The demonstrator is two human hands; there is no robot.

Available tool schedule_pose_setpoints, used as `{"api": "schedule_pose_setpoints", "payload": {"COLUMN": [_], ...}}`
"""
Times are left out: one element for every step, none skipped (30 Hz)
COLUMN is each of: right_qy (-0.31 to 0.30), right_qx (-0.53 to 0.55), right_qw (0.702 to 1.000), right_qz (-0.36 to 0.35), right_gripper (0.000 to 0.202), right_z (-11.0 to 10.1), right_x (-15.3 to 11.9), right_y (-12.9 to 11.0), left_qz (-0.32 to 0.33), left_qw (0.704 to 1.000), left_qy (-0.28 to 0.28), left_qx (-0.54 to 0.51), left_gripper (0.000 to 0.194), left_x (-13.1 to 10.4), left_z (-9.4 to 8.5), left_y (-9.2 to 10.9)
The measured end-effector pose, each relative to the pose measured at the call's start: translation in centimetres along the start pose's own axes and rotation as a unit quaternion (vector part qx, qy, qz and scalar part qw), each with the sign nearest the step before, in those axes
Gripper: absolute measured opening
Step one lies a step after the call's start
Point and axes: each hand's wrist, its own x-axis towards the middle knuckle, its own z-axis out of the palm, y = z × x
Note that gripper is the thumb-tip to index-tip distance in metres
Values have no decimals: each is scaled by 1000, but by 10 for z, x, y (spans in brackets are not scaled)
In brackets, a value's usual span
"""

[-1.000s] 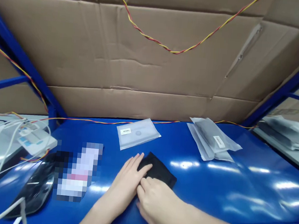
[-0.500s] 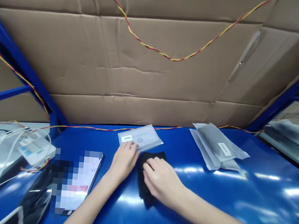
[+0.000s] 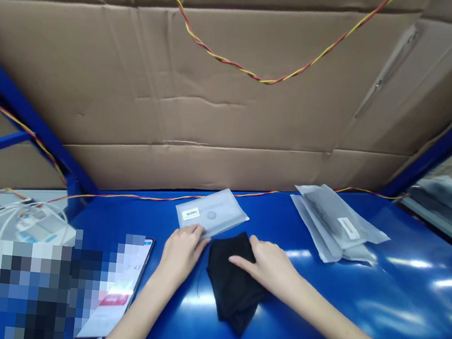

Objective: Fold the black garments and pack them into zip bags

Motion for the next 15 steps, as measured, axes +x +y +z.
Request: {"api": "schedule_pose_setpoints", "payload": {"right_qy": [-2, -7, -13, -21, -34, -50, -66, -80, -91, -97, -101, -104, -111, -121, -133], "right_qx": [22, 47, 75, 106, 137, 168, 196, 219, 231, 233, 226, 213, 200, 192, 191], "right_qw": [1000, 998, 995, 990, 985, 979, 973, 968, 966, 966, 968, 971, 973, 974, 972], "right_qz": [-22, -47, -70, -88, -100, -104, -101, -92, -78, -61, -44, -31, -23, -23, -31], "right_gripper": [49, 43, 37, 32, 28, 25, 26, 28, 32, 36, 38, 38, 38, 39, 41], "right_z": [1, 2, 3, 2, 1, 0, -2, -3, -5, -6, -7, -7, -8, -9, -9], "right_x": [0, 0, -1, -1, -2, -3, -4, -4, -5, -5, -5, -5, -5, -5, -6], "right_y": [0, 0, -1, -1, -2, -2, -3, -3, -4, -3, -3, -2, -1, 0, 1], "left_qz": [2, 3, 4, 6, 6, 6, 4, 1, -3, -8, -11, -14, -17, -20, -24], "left_qw": [1000, 1000, 1000, 1000, 1000, 1000, 1000, 1000, 1000, 1000, 1000, 1000, 1000, 1000, 1000], "left_qy": [-1, -3, -4, -6, -8, -9, -10, -10, -10, -10, -10, -10, -10, -9, -6], "left_qx": [2, 3, 5, 6, 7, 8, 9, 11, 12, 14, 14, 14, 13, 12, 11], "left_gripper": [22, 22, 23, 24, 26, 27, 28, 28, 28, 28, 28, 28, 30, 33, 35], "left_x": [0, 0, 0, -1, -1, -1, -2, -2, -2, -2, -2, -2, -2, -2, -2], "left_z": [0, 0, 0, 0, -1, -1, 0, 0, 1, 2, 2, 3, 3, 3, 2], "left_y": [0, 1, 1, 2, 2, 2, 2, 2, 1, 0, -1, -2, -3, -5, -6]}}
